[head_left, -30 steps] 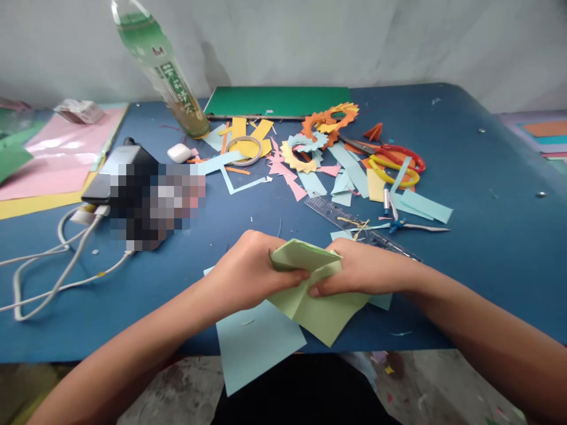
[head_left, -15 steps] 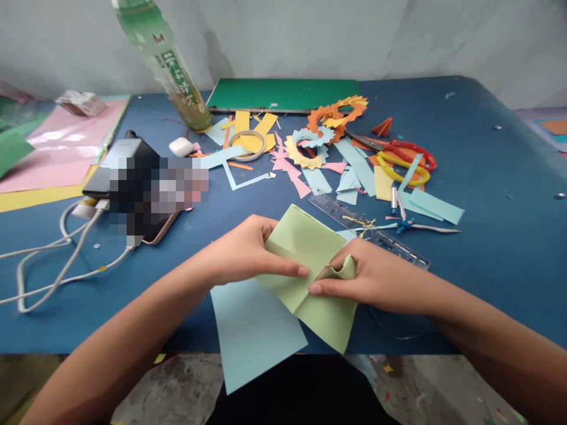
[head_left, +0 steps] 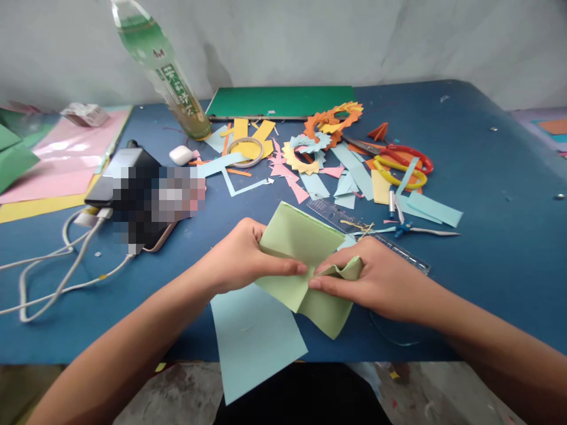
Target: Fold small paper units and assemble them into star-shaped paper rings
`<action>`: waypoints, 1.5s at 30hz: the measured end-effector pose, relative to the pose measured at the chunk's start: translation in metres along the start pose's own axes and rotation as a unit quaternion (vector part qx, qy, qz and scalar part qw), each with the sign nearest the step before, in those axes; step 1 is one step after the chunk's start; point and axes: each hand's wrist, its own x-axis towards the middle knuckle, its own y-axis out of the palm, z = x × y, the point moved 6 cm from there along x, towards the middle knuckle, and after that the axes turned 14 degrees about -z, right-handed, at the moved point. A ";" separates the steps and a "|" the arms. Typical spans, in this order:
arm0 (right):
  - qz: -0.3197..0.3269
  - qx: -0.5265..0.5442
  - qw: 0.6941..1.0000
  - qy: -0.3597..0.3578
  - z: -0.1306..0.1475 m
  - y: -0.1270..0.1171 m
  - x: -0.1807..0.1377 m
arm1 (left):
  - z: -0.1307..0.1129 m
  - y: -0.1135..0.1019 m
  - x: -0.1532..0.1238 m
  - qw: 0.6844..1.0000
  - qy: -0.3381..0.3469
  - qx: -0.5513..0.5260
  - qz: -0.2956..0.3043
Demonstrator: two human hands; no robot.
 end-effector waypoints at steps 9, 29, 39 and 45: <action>-0.036 -0.029 0.999 -0.006 0.000 -0.001 0.001 | -0.005 -0.005 -0.002 0.997 0.043 0.041 -0.054; -0.168 0.017 0.982 -0.087 0.009 -0.022 0.002 | -0.006 -0.005 -0.005 0.998 0.012 -0.021 -0.064; -0.206 0.000 0.974 -0.098 0.008 -0.025 0.000 | -0.004 -0.001 -0.006 0.997 0.028 0.011 -0.075; -0.230 -0.005 0.967 -0.111 0.009 -0.027 0.001 | -0.004 0.001 -0.009 0.993 0.043 0.035 -0.101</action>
